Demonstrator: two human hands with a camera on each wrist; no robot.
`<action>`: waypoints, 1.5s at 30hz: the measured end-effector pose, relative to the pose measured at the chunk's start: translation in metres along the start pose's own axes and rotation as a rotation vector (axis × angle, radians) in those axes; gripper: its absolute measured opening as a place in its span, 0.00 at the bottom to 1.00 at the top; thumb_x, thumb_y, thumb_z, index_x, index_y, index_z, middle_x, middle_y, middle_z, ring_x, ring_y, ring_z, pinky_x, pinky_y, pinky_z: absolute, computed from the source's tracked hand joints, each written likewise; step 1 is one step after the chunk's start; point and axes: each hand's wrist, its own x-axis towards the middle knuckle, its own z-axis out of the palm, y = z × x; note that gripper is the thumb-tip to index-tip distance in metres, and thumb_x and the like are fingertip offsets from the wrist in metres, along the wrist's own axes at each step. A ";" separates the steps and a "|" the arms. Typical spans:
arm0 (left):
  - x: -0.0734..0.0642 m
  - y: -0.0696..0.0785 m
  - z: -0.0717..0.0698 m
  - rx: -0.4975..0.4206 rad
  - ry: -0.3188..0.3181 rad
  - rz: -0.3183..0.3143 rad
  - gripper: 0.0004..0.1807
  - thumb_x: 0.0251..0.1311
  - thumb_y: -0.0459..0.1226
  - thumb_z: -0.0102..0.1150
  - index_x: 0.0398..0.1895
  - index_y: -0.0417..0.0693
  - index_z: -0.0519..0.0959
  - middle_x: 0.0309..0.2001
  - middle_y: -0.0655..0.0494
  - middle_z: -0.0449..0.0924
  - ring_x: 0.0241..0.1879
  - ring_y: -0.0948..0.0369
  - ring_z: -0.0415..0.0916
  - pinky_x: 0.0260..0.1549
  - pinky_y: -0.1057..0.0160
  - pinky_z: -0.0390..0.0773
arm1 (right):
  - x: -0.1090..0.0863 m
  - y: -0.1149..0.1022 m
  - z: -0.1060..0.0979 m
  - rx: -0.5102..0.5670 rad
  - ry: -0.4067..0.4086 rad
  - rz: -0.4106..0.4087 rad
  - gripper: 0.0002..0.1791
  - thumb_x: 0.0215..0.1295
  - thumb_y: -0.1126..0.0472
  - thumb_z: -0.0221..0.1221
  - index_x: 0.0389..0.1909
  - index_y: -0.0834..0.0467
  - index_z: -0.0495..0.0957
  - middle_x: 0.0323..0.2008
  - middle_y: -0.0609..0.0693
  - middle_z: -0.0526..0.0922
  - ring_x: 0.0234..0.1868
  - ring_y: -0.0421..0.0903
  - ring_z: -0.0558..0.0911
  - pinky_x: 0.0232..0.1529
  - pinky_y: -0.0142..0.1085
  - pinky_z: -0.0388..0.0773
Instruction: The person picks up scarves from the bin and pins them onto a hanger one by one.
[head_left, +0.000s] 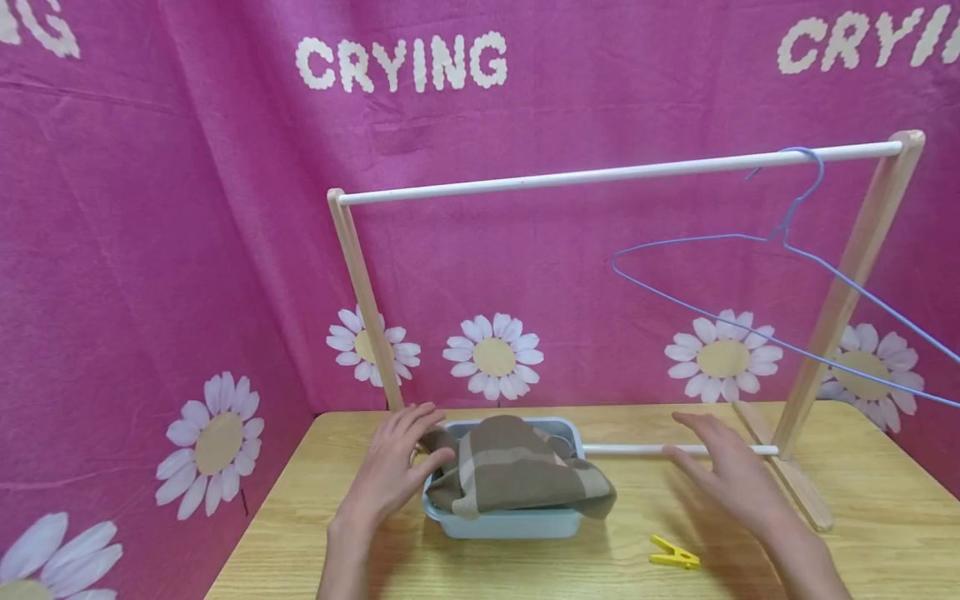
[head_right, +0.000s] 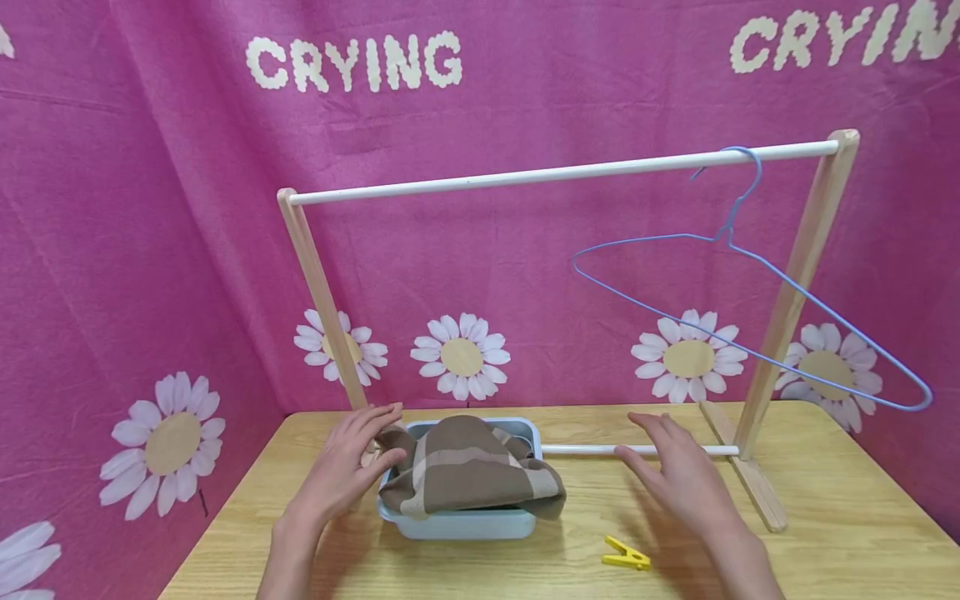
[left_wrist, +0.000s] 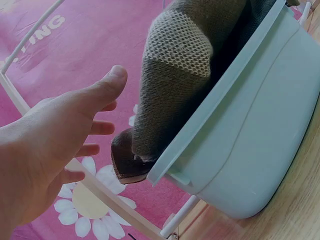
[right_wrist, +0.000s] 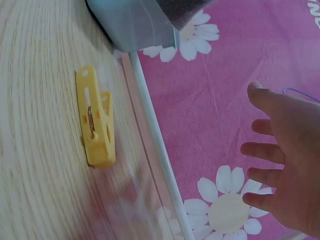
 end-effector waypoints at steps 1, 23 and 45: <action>0.000 0.000 0.000 -0.007 0.000 0.007 0.33 0.62 0.61 0.59 0.68 0.63 0.72 0.72 0.58 0.66 0.73 0.50 0.58 0.70 0.38 0.56 | 0.000 -0.001 0.002 0.003 0.012 -0.010 0.30 0.67 0.51 0.63 0.63 0.64 0.72 0.60 0.67 0.76 0.61 0.70 0.71 0.57 0.66 0.65; 0.002 0.012 -0.007 -0.042 0.017 0.127 0.29 0.55 0.58 0.67 0.60 0.63 0.79 0.66 0.59 0.75 0.74 0.51 0.60 0.66 0.36 0.62 | 0.008 -0.043 0.031 0.270 -0.091 0.089 0.22 0.72 0.54 0.58 0.62 0.58 0.74 0.48 0.56 0.85 0.42 0.48 0.85 0.41 0.37 0.82; -0.006 0.021 -0.012 -0.362 -0.456 -0.029 0.39 0.41 0.43 0.81 0.63 0.62 0.77 0.47 0.61 0.76 0.48 0.59 0.72 0.48 0.63 0.77 | 0.017 -0.051 0.075 0.531 -0.191 0.245 0.19 0.69 0.54 0.60 0.58 0.55 0.79 0.48 0.58 0.85 0.18 0.39 0.73 0.17 0.35 0.74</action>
